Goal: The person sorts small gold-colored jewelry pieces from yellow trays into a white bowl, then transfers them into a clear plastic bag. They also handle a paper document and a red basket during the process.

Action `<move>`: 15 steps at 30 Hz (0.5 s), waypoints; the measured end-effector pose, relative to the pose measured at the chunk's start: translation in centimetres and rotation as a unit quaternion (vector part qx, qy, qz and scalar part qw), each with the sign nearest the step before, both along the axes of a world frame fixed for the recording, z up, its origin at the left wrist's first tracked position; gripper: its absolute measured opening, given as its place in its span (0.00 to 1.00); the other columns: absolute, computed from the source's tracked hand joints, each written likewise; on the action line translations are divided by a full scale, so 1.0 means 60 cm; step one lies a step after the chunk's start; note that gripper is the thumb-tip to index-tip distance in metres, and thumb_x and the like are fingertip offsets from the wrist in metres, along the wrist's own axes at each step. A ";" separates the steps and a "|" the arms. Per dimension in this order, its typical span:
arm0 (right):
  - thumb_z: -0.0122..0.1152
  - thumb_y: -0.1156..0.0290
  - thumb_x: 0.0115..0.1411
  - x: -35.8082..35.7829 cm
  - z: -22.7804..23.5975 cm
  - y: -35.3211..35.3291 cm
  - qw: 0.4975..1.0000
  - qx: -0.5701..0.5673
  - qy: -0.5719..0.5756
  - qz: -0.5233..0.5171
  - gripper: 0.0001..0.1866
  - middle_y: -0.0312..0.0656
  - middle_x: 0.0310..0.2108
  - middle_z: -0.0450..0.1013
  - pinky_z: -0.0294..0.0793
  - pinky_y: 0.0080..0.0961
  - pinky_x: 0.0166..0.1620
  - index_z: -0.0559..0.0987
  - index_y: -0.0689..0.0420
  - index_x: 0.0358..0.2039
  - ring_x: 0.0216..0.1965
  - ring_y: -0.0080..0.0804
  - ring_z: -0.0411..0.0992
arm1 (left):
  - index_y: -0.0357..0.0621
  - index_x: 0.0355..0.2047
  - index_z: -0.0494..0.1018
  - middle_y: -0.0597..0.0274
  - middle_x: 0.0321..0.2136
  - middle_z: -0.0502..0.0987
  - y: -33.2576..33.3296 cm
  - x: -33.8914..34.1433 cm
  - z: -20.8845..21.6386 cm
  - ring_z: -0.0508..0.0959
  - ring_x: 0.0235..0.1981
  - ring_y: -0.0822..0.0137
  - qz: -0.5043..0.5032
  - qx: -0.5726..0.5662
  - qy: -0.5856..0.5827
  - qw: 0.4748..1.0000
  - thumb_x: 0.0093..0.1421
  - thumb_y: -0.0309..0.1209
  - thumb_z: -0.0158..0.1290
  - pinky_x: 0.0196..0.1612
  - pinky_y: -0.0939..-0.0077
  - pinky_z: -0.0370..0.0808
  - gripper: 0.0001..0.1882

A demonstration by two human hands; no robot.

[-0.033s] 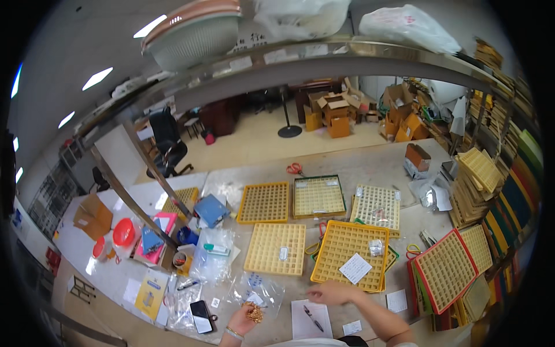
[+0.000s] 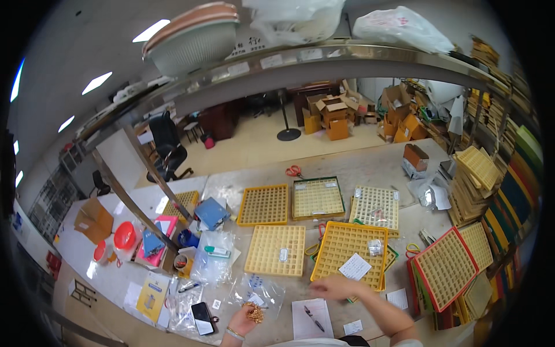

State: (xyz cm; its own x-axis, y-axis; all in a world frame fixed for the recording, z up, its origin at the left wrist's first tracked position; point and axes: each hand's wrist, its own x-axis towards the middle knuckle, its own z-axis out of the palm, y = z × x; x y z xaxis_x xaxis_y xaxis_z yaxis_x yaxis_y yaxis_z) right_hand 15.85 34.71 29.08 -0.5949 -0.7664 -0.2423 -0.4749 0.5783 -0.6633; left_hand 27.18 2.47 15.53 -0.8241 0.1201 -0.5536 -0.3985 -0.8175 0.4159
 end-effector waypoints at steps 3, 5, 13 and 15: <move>0.52 0.57 0.57 -0.030 0.130 0.034 0.997 -0.034 0.056 -0.035 0.20 0.46 0.38 0.73 0.71 0.30 0.41 0.72 0.56 0.45 0.38 0.39 0.72 | 0.42 0.33 0.66 0.62 0.28 0.71 0.008 0.010 0.020 0.72 0.31 0.64 0.008 -0.013 0.006 1.000 0.54 0.21 0.42 0.36 0.68 0.70 0.06; 0.55 0.60 0.55 -0.039 0.249 0.022 0.979 -0.101 0.171 -0.033 0.17 0.45 0.37 0.73 0.71 0.30 0.41 0.74 0.56 0.42 0.37 0.38 0.72 | 0.42 0.33 0.66 0.62 0.28 0.71 0.023 0.019 0.038 0.72 0.31 0.64 0.025 -0.031 -0.001 0.999 0.54 0.21 0.43 0.36 0.68 0.70 0.06; 0.57 0.64 0.55 -0.167 0.683 -0.191 0.683 -0.260 0.677 -0.088 0.16 0.45 0.34 0.69 0.70 0.29 0.37 0.73 0.55 0.43 0.30 0.34 0.69 | 0.41 0.33 0.67 0.61 0.28 0.71 0.017 0.104 0.055 0.72 0.30 0.64 0.061 -0.018 -0.005 0.998 0.55 0.22 0.43 0.34 0.67 0.71 0.06; 0.54 0.65 0.53 -0.190 0.771 -0.235 0.702 -0.170 0.684 -0.104 0.31 0.54 0.56 0.58 0.54 0.31 0.60 0.60 0.61 0.56 0.58 0.41 0.57 | 0.40 0.33 0.67 0.61 0.28 0.71 0.010 0.139 0.070 0.73 0.29 0.64 0.105 -0.033 -0.022 0.994 0.55 0.23 0.43 0.33 0.68 0.72 0.05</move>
